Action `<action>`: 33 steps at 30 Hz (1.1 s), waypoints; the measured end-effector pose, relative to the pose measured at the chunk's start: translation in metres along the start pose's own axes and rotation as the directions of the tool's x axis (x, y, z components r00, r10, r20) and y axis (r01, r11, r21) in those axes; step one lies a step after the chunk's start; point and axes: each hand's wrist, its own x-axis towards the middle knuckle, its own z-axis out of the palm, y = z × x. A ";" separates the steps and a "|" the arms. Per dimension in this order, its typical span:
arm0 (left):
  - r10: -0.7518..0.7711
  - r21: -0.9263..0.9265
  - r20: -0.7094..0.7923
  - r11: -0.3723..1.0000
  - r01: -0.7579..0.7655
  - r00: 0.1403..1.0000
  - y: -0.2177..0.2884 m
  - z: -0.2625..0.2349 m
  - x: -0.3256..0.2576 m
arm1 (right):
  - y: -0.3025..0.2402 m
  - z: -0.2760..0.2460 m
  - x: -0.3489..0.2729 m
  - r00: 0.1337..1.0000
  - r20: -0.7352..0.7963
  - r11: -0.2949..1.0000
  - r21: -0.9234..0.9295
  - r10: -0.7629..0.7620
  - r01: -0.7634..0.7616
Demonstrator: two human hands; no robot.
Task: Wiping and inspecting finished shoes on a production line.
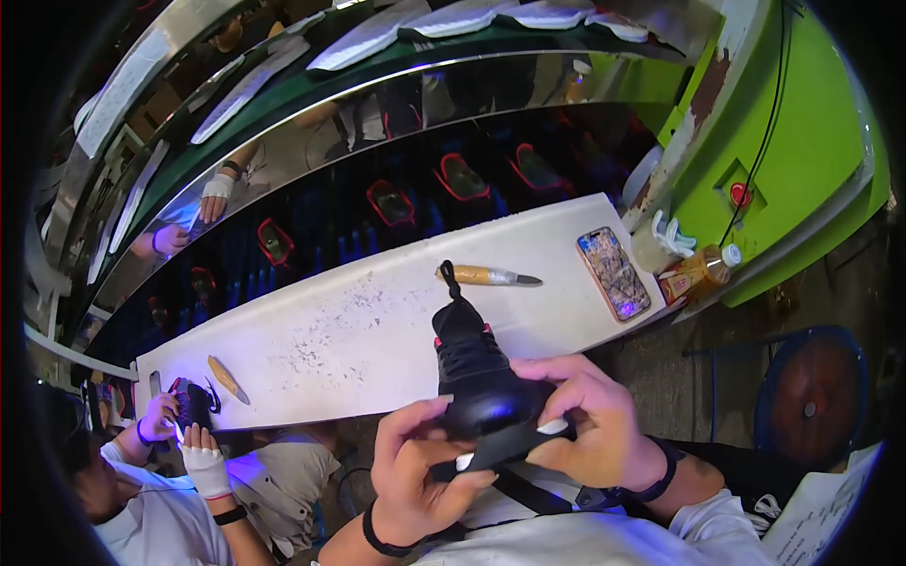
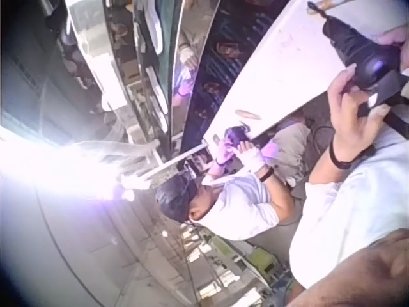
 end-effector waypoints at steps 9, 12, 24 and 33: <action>0.059 -0.072 0.075 0.996 -0.053 0.995 0.000 -0.009 -0.018 | -0.009 -0.001 -0.007 0.982 0.149 0.990 -0.060 -0.118 0.128; 0.064 -0.034 0.121 0.998 -0.060 0.991 0.003 -0.011 -0.016 | -0.008 -0.002 -0.007 0.980 0.161 0.989 -0.064 -0.121 0.133; 0.172 -0.090 0.071 0.982 -0.166 0.982 0.002 0.012 0.015 | -0.022 -0.041 0.002 0.936 0.258 0.953 -0.247 0.238 -0.174; -0.031 -0.002 0.067 1.000 0.031 0.997 -0.028 0.059 0.004 | 0.006 -0.041 0.031 0.988 0.088 0.991 0.034 0.125 -0.128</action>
